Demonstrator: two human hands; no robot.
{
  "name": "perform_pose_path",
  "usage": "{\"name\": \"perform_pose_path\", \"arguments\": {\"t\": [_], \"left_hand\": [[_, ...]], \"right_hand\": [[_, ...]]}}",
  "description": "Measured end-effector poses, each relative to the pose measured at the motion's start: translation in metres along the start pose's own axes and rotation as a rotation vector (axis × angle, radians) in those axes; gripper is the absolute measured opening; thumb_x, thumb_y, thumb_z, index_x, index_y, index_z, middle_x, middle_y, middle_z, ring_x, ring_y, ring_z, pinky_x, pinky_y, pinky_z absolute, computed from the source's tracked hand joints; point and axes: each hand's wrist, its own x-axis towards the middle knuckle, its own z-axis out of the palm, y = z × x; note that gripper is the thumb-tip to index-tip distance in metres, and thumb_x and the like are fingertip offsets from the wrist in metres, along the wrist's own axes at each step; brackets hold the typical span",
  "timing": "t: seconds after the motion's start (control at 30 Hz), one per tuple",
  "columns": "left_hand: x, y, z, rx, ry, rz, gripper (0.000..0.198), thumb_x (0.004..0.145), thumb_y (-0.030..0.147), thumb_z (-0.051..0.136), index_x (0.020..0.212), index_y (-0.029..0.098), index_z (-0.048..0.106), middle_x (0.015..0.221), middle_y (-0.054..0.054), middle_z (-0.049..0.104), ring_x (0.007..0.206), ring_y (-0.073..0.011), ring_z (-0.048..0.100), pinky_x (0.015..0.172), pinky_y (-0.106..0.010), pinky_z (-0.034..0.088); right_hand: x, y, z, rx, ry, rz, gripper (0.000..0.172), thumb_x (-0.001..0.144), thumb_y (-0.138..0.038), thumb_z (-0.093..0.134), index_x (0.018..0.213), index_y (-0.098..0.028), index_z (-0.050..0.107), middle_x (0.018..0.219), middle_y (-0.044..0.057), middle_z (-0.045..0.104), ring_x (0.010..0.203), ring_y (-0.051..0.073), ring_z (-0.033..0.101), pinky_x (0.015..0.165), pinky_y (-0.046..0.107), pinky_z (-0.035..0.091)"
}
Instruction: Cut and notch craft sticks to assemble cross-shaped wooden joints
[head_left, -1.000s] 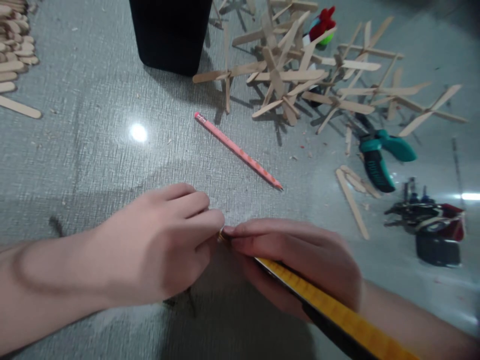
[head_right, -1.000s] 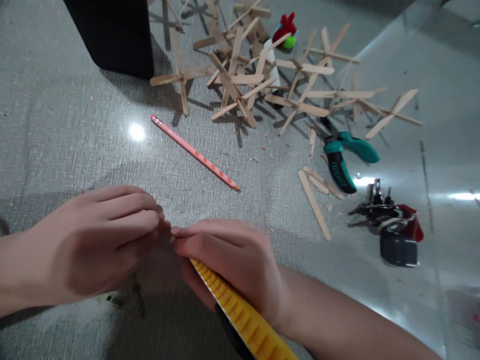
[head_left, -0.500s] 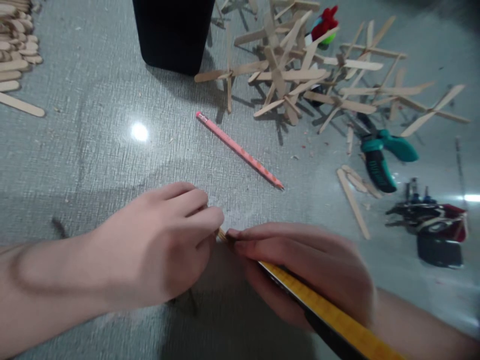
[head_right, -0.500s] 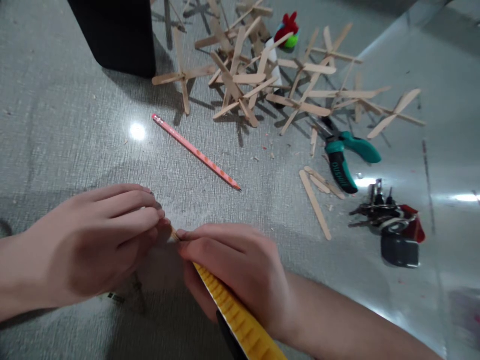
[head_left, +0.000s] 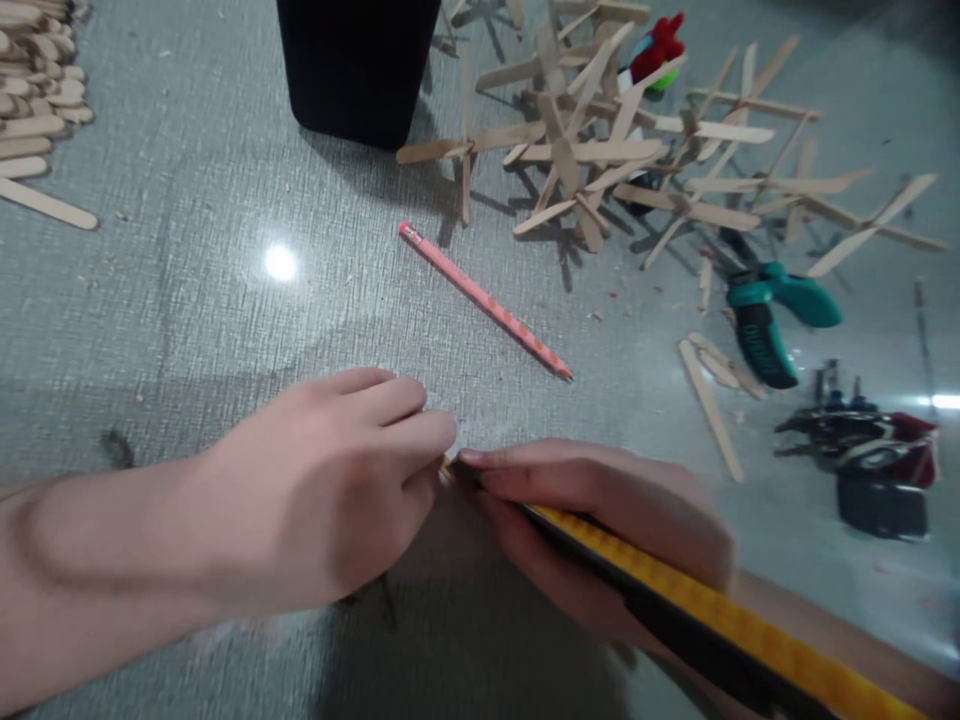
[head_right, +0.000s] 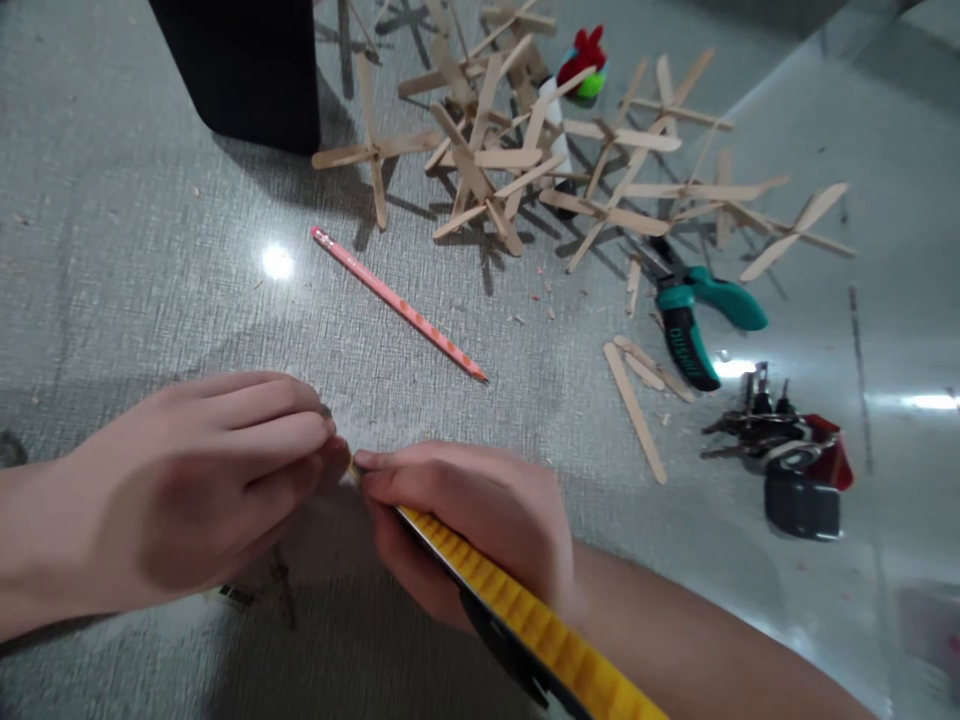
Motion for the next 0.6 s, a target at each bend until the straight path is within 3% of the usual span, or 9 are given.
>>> {"name": "perform_pose_path", "arguments": {"t": [0.3,0.6], "left_hand": [[-0.0033,0.0008,0.0044,-0.056,0.02,-0.069,0.032,0.101,0.009,0.047,0.073,0.02,0.057,0.078,-0.001,0.059,0.073,-0.0175,0.052,0.068,-0.031,0.043],[-0.0027,0.0003,0.0024,-0.11,0.03,-0.029,0.039,0.1,0.003,0.043,0.066,0.018,0.054,0.075,0.0,0.053,0.07,-0.0148,0.046,0.065,-0.031,0.038]], "right_hand": [[-0.0029,-0.0003,0.0008,-0.023,0.003,0.004,0.022,0.089,-0.007,0.067,0.101,-0.025,0.069,0.094,0.003,0.085,0.076,0.017,0.083,0.069,0.019,0.07],[-0.0086,-0.0047,-0.0007,-0.093,-0.021,0.006,0.024,0.09,-0.008,0.067,0.103,-0.028,0.069,0.099,0.004,0.085,0.08,0.02,0.083,0.072,0.023,0.072]]}}
